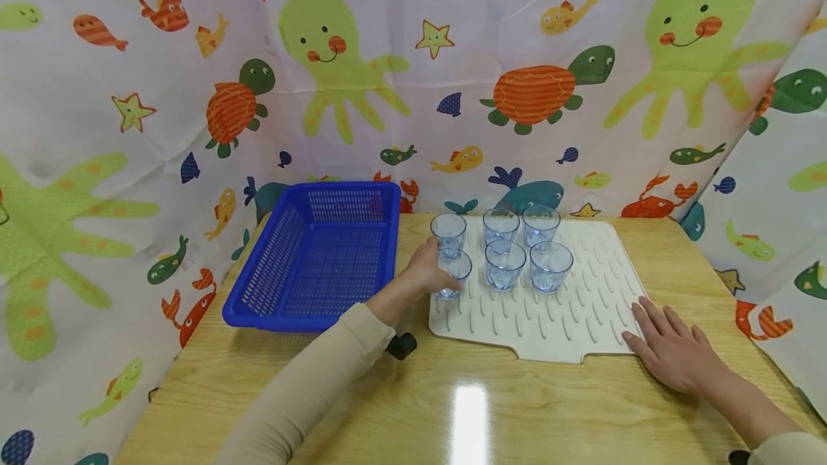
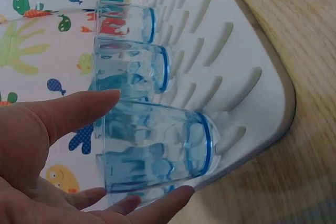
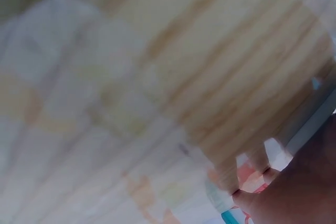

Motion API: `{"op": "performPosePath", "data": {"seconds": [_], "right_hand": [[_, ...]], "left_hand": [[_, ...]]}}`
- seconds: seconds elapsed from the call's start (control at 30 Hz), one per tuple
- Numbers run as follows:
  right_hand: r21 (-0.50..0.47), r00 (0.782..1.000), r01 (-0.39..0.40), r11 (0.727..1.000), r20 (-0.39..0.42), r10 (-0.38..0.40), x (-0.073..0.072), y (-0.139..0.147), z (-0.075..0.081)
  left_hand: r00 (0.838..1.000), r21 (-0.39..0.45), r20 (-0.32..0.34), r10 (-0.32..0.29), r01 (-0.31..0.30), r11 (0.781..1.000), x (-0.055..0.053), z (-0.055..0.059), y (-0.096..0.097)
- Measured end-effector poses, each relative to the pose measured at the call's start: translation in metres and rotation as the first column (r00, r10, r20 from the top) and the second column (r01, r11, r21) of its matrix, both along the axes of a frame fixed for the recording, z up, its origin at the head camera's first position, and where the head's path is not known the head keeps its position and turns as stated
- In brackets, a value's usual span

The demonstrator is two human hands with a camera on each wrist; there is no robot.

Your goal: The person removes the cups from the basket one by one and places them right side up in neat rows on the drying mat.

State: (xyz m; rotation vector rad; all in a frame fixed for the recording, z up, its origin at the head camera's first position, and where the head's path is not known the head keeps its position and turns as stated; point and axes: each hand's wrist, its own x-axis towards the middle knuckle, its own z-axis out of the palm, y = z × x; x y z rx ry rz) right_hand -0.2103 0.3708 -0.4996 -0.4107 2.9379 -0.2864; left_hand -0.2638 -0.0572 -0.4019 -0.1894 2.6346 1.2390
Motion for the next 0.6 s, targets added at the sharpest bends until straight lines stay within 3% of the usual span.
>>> {"op": "performPosePath", "data": {"seconds": [0.17,0.3,0.47,0.6], "right_hand": [[0.002,1.0,-0.006,1.0,0.018,0.006,0.0,0.002,0.002],[0.019,0.999,-0.05,0.999,0.023,0.049,-0.003,0.003,0.008],[0.011,0.99,-0.13,0.991,0.05,0.13,-0.014,0.003,0.027],[0.016,0.989,-0.136,0.991,0.055,0.135,-0.023,0.001,0.054]], "left_hand": [[0.998,-0.01,-0.033,-0.057,0.056,0.998,0.005,0.009,-0.009],[0.985,-0.049,-0.092,-0.144,0.14,0.989,0.01,0.02,-0.022],[0.954,-0.129,-0.16,-0.253,0.233,0.964,0.018,0.039,-0.043],[0.909,-0.183,-0.275,-0.314,0.271,0.945,0.021,0.052,-0.062]]}}
